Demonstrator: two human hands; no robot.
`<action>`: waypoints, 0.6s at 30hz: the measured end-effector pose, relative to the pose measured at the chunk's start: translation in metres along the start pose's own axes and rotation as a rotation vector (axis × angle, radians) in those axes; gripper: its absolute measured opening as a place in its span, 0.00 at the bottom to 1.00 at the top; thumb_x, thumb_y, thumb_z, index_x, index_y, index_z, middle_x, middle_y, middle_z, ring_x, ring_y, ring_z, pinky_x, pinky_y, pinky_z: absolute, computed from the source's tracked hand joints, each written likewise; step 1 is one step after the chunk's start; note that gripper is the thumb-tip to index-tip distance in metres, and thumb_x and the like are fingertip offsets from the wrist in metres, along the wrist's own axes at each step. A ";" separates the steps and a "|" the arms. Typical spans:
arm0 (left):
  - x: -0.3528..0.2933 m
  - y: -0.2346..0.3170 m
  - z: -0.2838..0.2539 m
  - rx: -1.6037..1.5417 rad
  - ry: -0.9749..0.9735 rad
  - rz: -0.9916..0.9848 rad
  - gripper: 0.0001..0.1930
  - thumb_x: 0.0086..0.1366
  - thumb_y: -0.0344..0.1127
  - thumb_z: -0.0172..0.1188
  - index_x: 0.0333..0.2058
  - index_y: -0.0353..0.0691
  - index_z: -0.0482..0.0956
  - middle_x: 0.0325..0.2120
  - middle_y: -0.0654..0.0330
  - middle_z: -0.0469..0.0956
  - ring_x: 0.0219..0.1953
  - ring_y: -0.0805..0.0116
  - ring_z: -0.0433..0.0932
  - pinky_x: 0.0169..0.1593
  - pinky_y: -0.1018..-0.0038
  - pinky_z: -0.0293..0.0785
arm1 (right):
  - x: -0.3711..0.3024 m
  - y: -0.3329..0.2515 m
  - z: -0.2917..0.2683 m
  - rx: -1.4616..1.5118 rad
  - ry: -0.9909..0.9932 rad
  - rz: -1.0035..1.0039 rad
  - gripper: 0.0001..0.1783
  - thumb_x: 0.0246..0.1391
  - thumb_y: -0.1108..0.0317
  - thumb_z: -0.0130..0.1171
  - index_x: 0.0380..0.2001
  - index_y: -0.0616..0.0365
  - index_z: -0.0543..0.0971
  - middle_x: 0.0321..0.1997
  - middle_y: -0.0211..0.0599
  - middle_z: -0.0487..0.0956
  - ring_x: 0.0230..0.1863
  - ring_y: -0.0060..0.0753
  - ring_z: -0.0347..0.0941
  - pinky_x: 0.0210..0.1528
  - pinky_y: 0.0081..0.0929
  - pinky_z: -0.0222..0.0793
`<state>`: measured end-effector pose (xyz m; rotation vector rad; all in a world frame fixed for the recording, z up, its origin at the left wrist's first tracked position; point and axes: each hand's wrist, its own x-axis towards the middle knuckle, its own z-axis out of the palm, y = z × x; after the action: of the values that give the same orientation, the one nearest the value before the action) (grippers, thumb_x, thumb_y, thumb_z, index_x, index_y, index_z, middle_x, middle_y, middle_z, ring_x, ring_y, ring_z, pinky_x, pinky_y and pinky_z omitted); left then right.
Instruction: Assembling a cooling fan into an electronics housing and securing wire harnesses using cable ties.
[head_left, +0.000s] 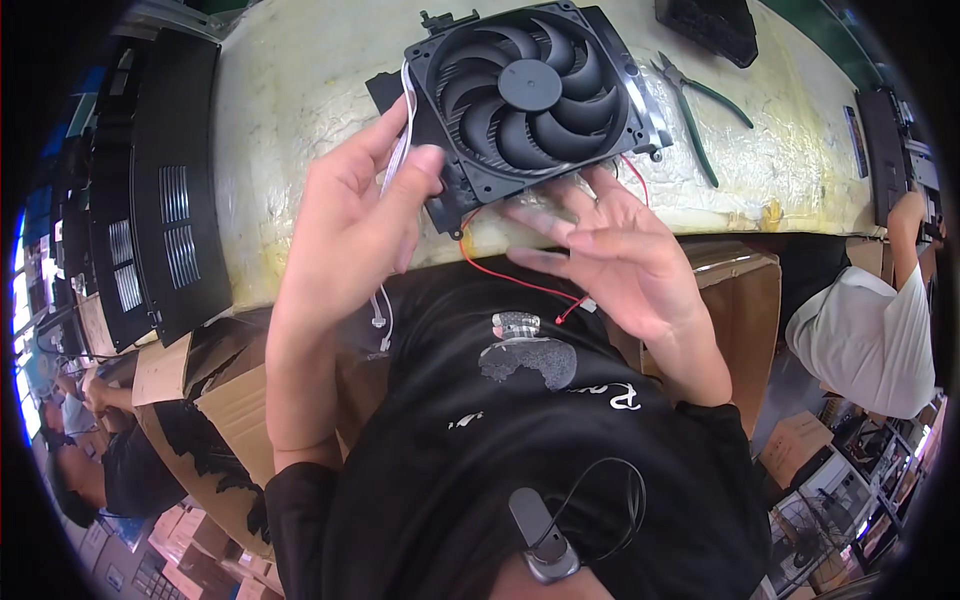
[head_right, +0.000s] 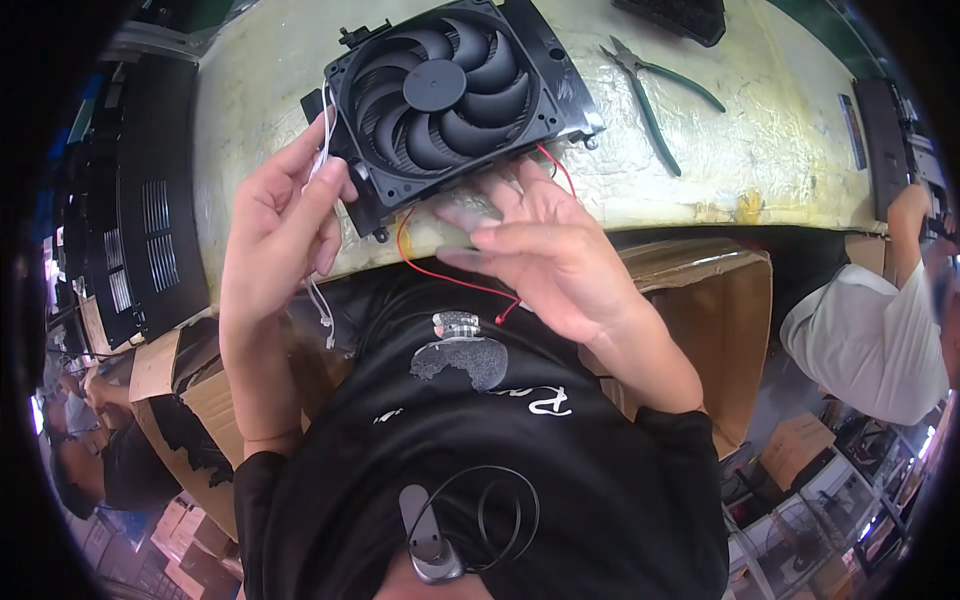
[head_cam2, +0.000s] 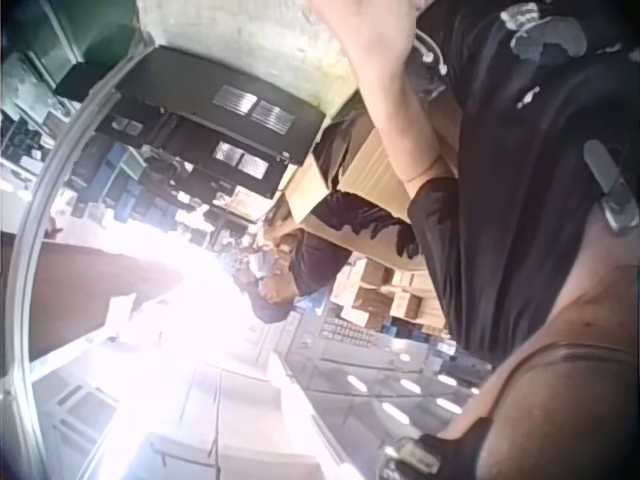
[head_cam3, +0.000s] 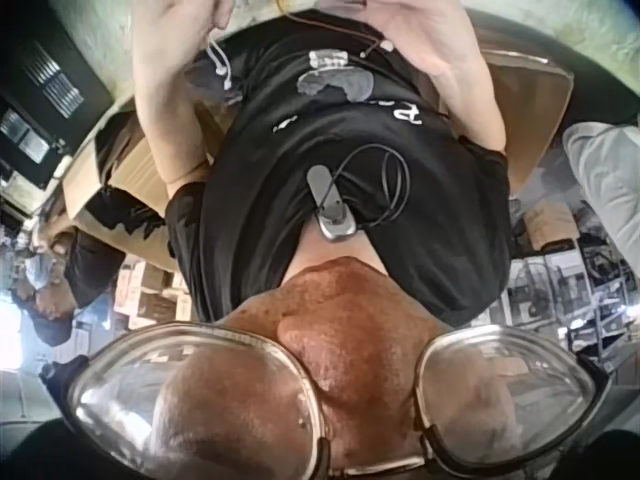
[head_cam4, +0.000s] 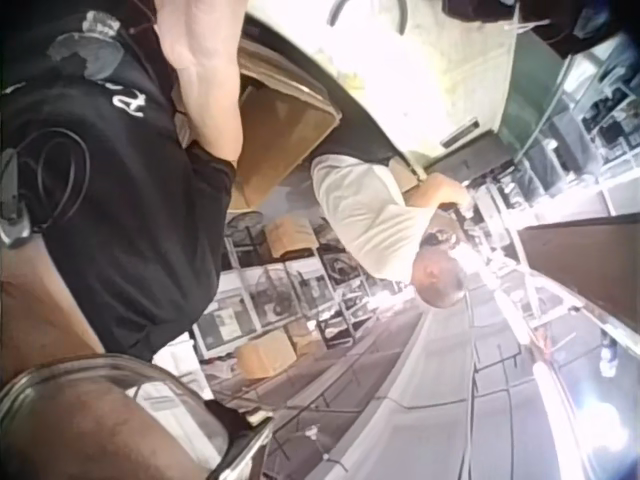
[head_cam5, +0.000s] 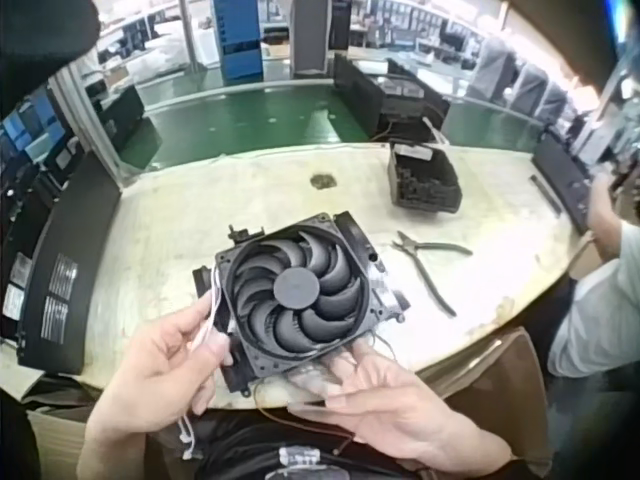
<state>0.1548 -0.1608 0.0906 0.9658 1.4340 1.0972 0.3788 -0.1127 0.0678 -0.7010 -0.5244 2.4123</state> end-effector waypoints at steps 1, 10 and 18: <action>-0.001 0.009 0.007 -0.066 -0.024 -0.027 0.33 0.64 0.35 0.62 0.65 0.34 0.60 0.29 0.69 0.70 0.15 0.88 0.61 0.18 0.88 0.54 | -0.004 0.000 0.000 0.044 -0.014 0.024 0.38 0.50 0.80 0.54 0.65 0.50 0.57 0.64 0.40 0.66 0.68 0.50 0.58 0.66 0.55 0.55; -0.011 -0.013 0.023 0.703 0.213 0.280 0.51 0.45 0.35 0.78 0.65 0.31 0.58 0.27 0.64 0.64 0.23 0.77 0.59 0.24 0.81 0.58 | -0.053 -0.095 -0.005 -0.770 -0.260 -0.291 0.36 0.50 0.72 0.61 0.62 0.70 0.63 0.55 0.61 0.75 0.58 0.50 0.72 0.64 0.41 0.62; 0.013 -0.011 0.002 0.523 0.119 0.221 0.49 0.44 0.34 0.78 0.64 0.34 0.61 0.27 0.65 0.63 0.23 0.78 0.57 0.24 0.80 0.58 | 0.058 -0.243 -0.076 -2.013 0.492 -0.573 0.16 0.55 0.73 0.59 0.47 0.58 0.81 0.39 0.34 0.81 0.37 0.25 0.73 0.45 0.24 0.69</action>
<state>0.1548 -0.1508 0.0765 1.4751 1.7913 0.9632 0.4814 0.1237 0.1094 -1.4024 -2.3866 0.4210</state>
